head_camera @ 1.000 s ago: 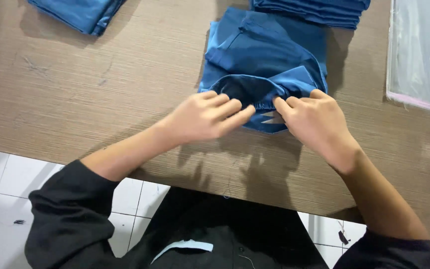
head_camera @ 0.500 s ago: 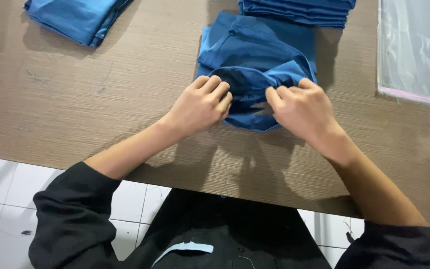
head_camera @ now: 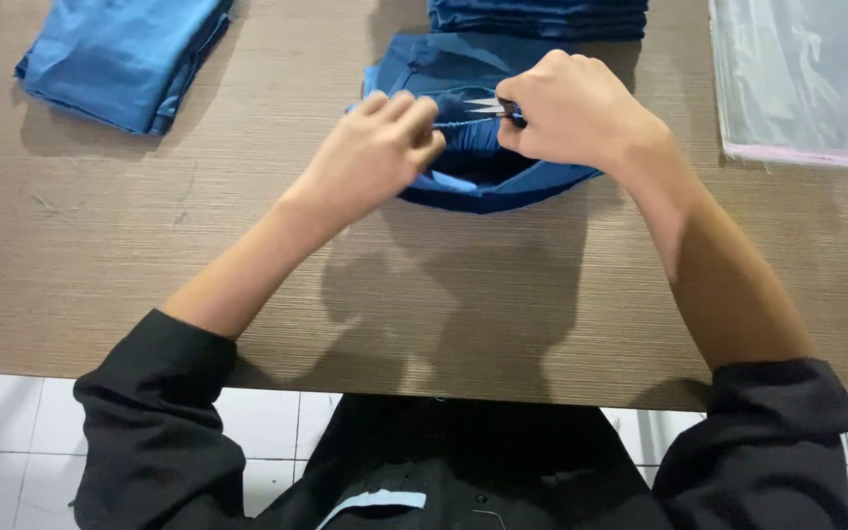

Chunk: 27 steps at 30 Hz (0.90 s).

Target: Trimming loose threads from folded blue fabric items using small snips at a quality control workstation.

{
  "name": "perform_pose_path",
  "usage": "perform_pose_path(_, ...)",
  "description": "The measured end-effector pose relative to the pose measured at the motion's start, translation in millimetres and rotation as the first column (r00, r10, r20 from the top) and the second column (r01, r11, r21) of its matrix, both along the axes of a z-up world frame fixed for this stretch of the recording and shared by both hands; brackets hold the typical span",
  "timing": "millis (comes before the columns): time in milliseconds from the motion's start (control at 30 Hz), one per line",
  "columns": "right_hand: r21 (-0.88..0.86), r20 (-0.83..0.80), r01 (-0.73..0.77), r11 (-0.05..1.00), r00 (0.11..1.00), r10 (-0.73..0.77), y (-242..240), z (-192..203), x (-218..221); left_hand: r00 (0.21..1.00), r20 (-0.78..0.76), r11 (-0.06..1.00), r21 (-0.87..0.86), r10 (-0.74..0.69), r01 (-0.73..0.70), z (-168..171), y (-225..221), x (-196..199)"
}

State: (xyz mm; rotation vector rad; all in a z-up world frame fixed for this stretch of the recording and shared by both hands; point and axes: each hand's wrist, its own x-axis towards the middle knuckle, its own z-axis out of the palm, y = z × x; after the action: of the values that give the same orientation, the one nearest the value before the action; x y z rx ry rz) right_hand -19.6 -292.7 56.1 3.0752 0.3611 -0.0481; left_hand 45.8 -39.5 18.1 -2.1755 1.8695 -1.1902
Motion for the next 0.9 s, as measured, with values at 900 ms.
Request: perform_pose_path(900, -0.145, 0.154, 0.005, 0.989, 0.988, 0.017, -1, -16, -26, 0.94, -0.334, 0.995, 0.052, -0.064, 0.087, 7, 46, -20)
